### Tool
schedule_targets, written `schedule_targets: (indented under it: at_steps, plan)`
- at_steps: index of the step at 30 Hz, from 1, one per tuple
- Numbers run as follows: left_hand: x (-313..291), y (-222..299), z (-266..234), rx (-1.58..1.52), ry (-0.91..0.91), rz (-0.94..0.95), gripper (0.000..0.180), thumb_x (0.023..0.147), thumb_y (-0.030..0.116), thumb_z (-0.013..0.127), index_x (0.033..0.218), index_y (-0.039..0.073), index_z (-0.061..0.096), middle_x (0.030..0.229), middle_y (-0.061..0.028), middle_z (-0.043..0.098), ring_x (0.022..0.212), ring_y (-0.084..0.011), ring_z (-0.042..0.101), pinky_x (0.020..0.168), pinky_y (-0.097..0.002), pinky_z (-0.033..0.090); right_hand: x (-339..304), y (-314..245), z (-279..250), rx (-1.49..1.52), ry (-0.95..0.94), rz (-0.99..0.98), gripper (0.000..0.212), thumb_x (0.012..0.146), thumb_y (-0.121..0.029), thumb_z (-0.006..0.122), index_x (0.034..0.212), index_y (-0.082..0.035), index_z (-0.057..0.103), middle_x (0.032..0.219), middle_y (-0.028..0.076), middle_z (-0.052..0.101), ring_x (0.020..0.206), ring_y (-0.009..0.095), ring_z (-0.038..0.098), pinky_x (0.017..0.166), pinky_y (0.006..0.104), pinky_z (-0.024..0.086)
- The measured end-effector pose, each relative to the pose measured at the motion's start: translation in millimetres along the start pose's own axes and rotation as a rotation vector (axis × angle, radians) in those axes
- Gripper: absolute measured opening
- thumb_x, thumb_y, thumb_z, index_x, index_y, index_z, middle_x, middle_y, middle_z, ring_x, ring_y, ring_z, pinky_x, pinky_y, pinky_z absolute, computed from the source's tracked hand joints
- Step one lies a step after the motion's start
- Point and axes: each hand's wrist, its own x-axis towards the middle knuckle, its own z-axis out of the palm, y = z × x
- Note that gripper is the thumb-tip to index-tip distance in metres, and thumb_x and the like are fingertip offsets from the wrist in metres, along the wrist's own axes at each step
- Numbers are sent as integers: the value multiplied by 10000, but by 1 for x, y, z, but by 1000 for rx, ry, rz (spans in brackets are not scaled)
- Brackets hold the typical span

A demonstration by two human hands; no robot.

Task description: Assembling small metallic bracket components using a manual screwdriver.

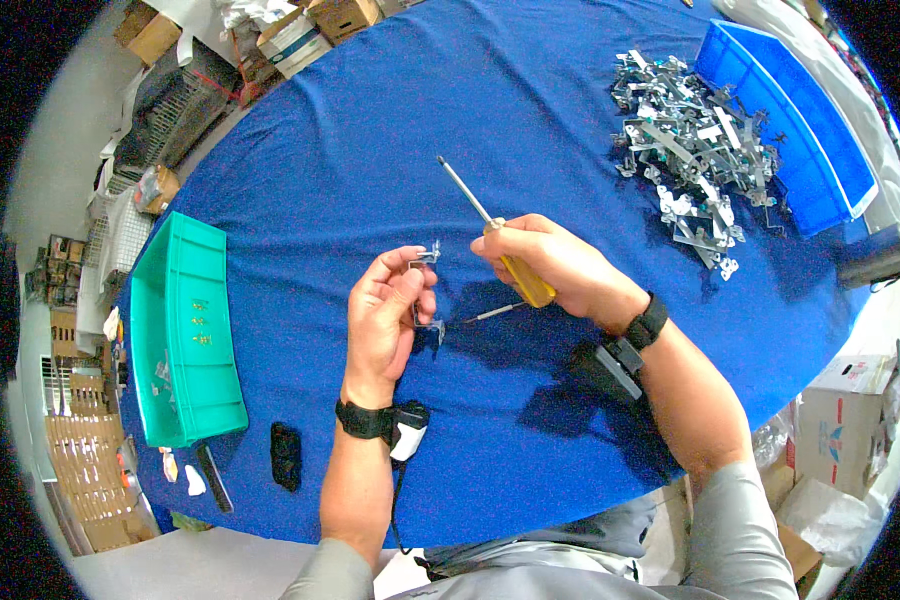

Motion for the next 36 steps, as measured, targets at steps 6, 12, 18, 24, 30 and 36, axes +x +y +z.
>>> schedule_targets:
  at_steps: [6,12,18,24,30,36]
  plan:
    - [3,8,-9,-134,96,-15,224,965,144,543,1139,16,602,922,-93,671,643,-128,594,521,-250,454,-11,-7,1,-291,35,30,224,819,-279,702,848,-103,566,741,-45,514,656,62,479,558,240,365]
    - [2,10,-10,-110,153,-25,129,946,155,562,993,60,636,856,-71,658,592,-96,538,449,-238,374,-29,-13,-14,-798,-20,-72,235,814,-197,666,948,-33,564,713,9,500,642,110,473,560,313,389]
    - [1,13,-10,-122,135,-37,129,911,147,600,968,35,627,721,-18,568,571,-87,488,457,-241,362,-33,-16,-14,-1034,30,-167,258,827,-199,630,974,13,609,721,119,565,640,203,520,587,384,411]
    - [1,7,-16,-152,127,35,123,893,126,604,966,29,628,723,-24,566,597,-99,498,493,-244,397,-31,-7,-16,-1139,102,-382,260,769,-133,587,969,32,602,803,205,622,722,385,602,665,453,478]
    - [2,9,-17,-81,171,25,110,897,119,604,957,30,630,750,-35,598,630,-102,552,474,-243,423,-30,-5,-20,-1038,160,-344,262,783,-128,619,994,28,615,804,163,625,724,281,607,659,386,478]
    - [3,12,-22,-130,150,-57,127,927,137,583,950,26,639,864,-94,681,596,-116,580,424,-236,391,-26,-1,-24,-545,176,-243,271,873,-172,650,1074,10,649,851,-23,600,801,66,513,712,242,418]
